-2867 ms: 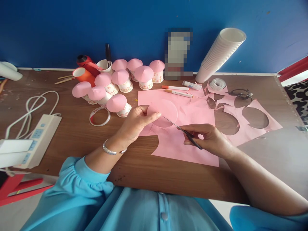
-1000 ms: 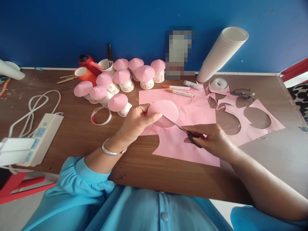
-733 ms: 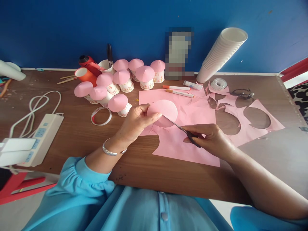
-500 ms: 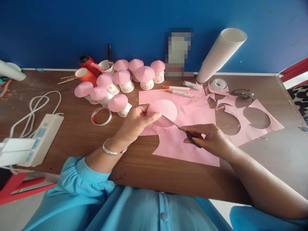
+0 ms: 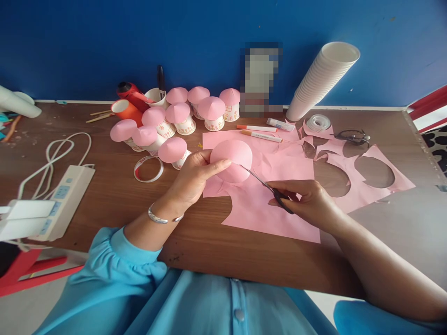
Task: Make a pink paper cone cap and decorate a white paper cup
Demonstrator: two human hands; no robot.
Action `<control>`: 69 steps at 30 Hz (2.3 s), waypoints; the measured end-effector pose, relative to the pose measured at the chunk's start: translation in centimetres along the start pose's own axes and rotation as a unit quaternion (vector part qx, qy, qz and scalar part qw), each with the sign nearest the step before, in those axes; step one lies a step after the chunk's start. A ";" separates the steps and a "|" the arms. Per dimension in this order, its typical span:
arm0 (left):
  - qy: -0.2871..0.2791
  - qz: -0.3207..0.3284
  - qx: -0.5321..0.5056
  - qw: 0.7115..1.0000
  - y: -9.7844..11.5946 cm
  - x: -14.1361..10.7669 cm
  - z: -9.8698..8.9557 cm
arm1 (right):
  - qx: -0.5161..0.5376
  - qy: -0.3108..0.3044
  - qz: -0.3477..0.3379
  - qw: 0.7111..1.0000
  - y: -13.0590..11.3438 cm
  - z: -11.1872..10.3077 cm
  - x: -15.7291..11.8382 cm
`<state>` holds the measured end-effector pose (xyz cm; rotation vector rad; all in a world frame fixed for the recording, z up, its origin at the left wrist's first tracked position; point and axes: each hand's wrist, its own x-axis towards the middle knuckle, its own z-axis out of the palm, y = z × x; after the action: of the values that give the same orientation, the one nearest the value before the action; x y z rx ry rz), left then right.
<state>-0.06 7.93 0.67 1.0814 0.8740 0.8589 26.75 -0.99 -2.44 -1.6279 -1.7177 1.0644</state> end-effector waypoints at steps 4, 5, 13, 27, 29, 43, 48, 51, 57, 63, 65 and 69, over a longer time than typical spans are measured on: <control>-0.007 -0.010 -0.022 1.000 0.0 0.1 -0.1 | 0.001 0.003 -0.013 1.000 -0.2 -0.2 -0.1; -0.008 -0.014 -0.028 0.999 0.0 0.1 -0.1 | 0.002 0.003 -0.016 1.000 -0.3 -0.2 -0.1; -0.016 -0.052 -0.080 0.995 0.1 0.1 -0.1 | -0.106 0.042 -0.095 0.989 -0.1 0.1 -0.1; 0.032 0.009 -0.085 0.996 -0.7 0.4 0.1 | -0.432 0.052 -0.206 0.877 -1.1 -0.4 1.3; 0.039 0.014 -0.084 0.996 -1.0 0.6 0.0 | -0.443 0.027 -0.189 0.876 -1.5 -0.7 1.8; 0.113 0.004 -0.169 0.979 -2.9 2.5 -1.4 | -0.501 0.036 -0.097 0.859 -1.3 -0.9 4.6; 0.113 -0.001 -0.147 0.983 -3.4 2.3 -1.2 | -0.486 0.090 -0.195 0.847 -2.6 1.4 3.8; 0.118 0.003 -0.134 0.984 -3.8 2.5 -1.2 | -0.430 0.046 -0.212 0.876 -3.8 3.9 3.8; 0.136 0.033 -0.094 0.986 -4.3 2.3 -1.3 | -0.320 -0.030 -0.311 0.894 -3.3 6.1 3.9; 0.107 0.045 0.041 0.992 -4.1 -1.1 -2.3 | -0.390 0.086 -0.254 0.881 -1.7 3.0 3.0; 0.125 0.040 0.118 0.984 -4.1 -2.9 -2.8 | -0.445 0.105 -0.214 0.863 -1.5 1.8 2.8; 0.094 0.145 0.448 0.877 -3.7 -6.5 -3.3 | -0.474 0.106 -0.181 0.855 -1.3 0.6 2.4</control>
<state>-5.12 2.42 -2.53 1.9997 1.3541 0.8171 25.27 1.32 -2.03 -1.7038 -2.4253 -0.2305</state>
